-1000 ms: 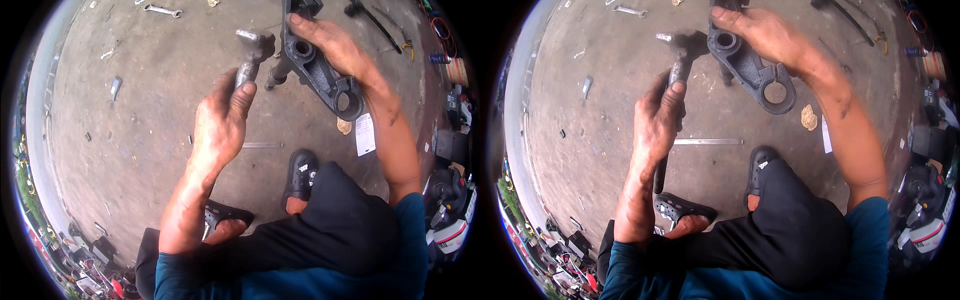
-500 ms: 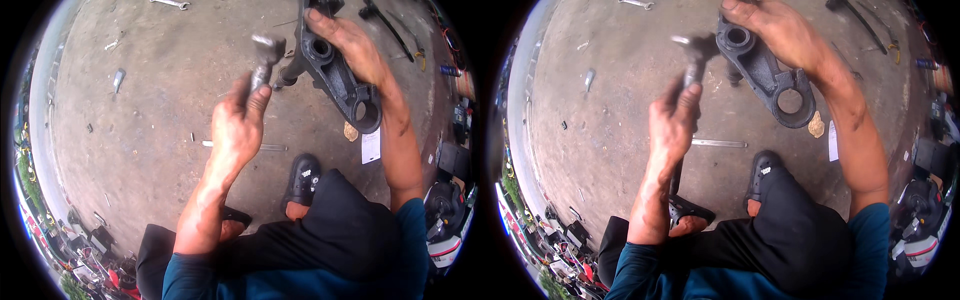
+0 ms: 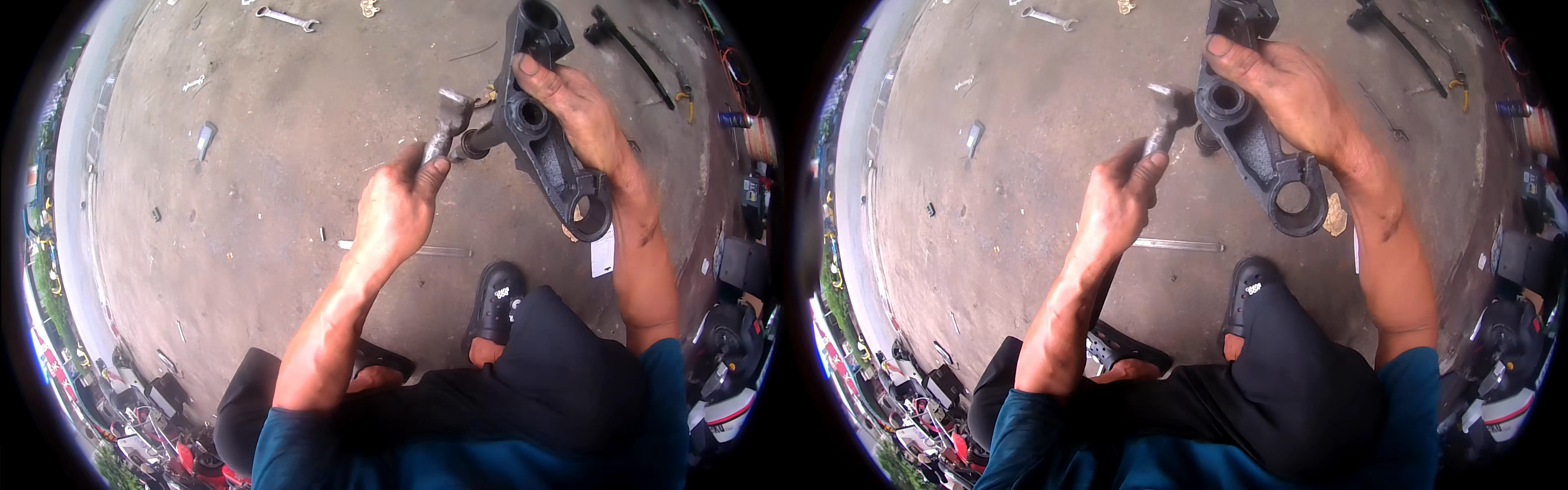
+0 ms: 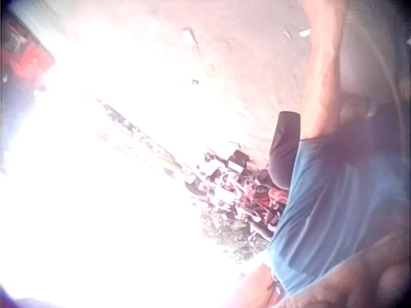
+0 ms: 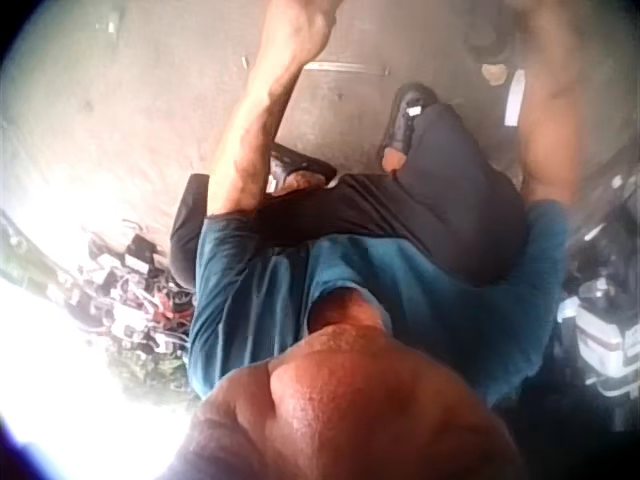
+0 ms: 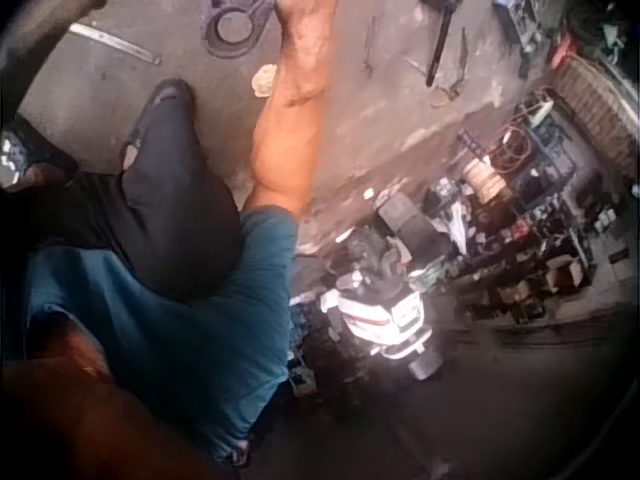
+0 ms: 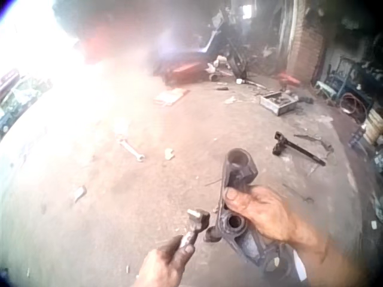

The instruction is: The person uses a hammer and a metal rod to strike and loosen a motorcycle steering stem assembly on the ground. The person then pulls the metal shaft apart and strikes the metal clamp piece directly with the hammer.

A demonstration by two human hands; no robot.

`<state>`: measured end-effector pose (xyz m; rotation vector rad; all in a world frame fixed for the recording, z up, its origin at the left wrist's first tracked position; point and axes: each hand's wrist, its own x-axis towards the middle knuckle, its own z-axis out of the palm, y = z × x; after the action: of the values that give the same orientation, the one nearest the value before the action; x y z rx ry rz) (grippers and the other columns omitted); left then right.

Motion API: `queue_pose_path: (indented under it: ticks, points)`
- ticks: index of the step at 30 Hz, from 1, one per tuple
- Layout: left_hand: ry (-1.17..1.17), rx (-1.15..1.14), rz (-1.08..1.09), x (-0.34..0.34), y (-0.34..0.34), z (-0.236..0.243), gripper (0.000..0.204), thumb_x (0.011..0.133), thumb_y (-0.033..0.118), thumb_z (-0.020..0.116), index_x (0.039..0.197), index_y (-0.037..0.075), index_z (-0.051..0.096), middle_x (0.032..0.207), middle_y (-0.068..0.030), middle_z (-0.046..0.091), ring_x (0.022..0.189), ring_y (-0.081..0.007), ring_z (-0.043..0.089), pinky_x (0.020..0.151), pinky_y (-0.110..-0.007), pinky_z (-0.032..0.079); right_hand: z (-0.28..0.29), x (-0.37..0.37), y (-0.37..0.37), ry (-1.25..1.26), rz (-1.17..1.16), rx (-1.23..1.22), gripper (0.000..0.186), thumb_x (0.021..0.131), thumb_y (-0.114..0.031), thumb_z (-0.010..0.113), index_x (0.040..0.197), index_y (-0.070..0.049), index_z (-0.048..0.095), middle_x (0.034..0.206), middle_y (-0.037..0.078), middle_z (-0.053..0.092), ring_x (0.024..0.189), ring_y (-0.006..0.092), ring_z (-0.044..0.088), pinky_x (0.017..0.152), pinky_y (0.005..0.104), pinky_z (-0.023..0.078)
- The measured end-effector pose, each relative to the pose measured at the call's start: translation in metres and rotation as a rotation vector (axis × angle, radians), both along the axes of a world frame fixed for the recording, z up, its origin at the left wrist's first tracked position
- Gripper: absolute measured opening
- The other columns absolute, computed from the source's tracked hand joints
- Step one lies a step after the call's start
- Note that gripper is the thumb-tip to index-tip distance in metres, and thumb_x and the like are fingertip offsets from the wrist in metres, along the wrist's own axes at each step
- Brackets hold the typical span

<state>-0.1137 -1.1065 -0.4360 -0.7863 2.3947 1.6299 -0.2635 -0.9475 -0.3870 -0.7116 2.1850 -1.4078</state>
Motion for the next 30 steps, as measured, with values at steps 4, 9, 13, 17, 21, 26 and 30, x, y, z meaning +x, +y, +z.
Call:
queue_pose_path:
  ticks: [4, 9, 13, 17, 21, 26, 30]
  points:
    - [0.321, 0.102, 0.150, -0.005, 0.003, 0.064, 0.051, 0.093, 0.037, 0.061, 0.127, 0.000, 0.056, 0.064, 0.0014, 0.052, 0.055, -0.0065, 0.048, 0.045, -0.023, 0.037, 0.017, -0.002, 0.002, -0.288, 0.035, -0.042, 0.053, 0.095, -0.048, 0.053, 0.095, 0.004, 0.064, 0.081, 0.004, 0.065, 0.062, 0.0078, 0.061, 0.051, 0.0229, 0.050]
    - [-0.093, -0.286, -0.123, 0.005, 0.007, -0.008, 0.046, 0.095, 0.037, 0.055, 0.124, 0.002, 0.056, 0.098, -0.0207, 0.068, 0.096, -0.0346, 0.066, 0.082, -0.043, 0.049, 0.008, -0.006, 0.012, -0.288, -0.003, -0.057, 0.054, 0.096, -0.047, 0.050, 0.094, 0.006, 0.064, 0.080, 0.007, 0.067, 0.068, 0.0108, 0.063, 0.060, 0.0250, 0.050]
    - [-0.076, -0.098, -0.018, 0.016, -0.013, -0.014, 0.049, 0.094, 0.040, 0.056, 0.122, 0.000, 0.058, 0.084, -0.0176, 0.068, 0.083, -0.0323, 0.068, 0.073, -0.042, 0.050, -0.002, -0.007, 0.005, -0.237, -0.103, -0.152, 0.052, 0.094, -0.047, 0.054, 0.094, 0.004, 0.063, 0.079, 0.006, 0.065, 0.066, 0.0100, 0.062, 0.059, 0.0237, 0.051]
    - [0.210, 0.194, 0.192, -0.002, 0.001, 0.056, 0.051, 0.094, 0.036, 0.060, 0.125, -0.004, 0.055, 0.061, 0.0014, 0.048, 0.053, -0.0052, 0.045, 0.045, -0.022, 0.034, 0.016, 0.010, 0.003, -0.378, -0.303, -0.090, 0.050, 0.091, -0.048, 0.059, 0.091, 0.002, 0.061, 0.078, 0.004, 0.062, 0.061, 0.0080, 0.060, 0.055, 0.0209, 0.051]
    - [0.113, 0.099, 0.051, 0.002, 0.012, 0.011, 0.051, 0.093, 0.038, 0.060, 0.125, -0.002, 0.056, 0.061, 0.0009, 0.048, 0.051, -0.0063, 0.045, 0.044, -0.023, 0.035, 0.004, 0.000, 0.013, -0.332, -0.259, -0.106, 0.050, 0.091, -0.048, 0.059, 0.093, 0.003, 0.061, 0.078, 0.004, 0.062, 0.061, 0.0085, 0.060, 0.053, 0.0208, 0.052]
    - [0.075, 0.092, 0.011, -0.009, 0.001, 0.026, 0.051, 0.094, 0.040, 0.058, 0.124, -0.001, 0.057, 0.060, 0.0006, 0.050, 0.050, -0.0069, 0.046, 0.043, -0.024, 0.035, 0.012, 0.003, 0.014, -0.360, -0.266, -0.115, 0.051, 0.092, -0.049, 0.058, 0.091, 0.002, 0.061, 0.078, 0.003, 0.061, 0.063, 0.0072, 0.060, 0.055, 0.0222, 0.052]
    - [0.360, 0.132, 0.160, -0.012, 0.009, 0.054, 0.052, 0.093, 0.044, 0.058, 0.119, -0.001, 0.059, 0.058, 0.0014, 0.050, 0.046, -0.0065, 0.045, 0.043, -0.022, 0.035, 0.011, 0.003, 0.015, -0.364, -0.234, -0.095, 0.051, 0.092, -0.050, 0.057, 0.091, 0.001, 0.061, 0.077, 0.003, 0.061, 0.063, 0.0075, 0.060, 0.054, 0.0226, 0.052]
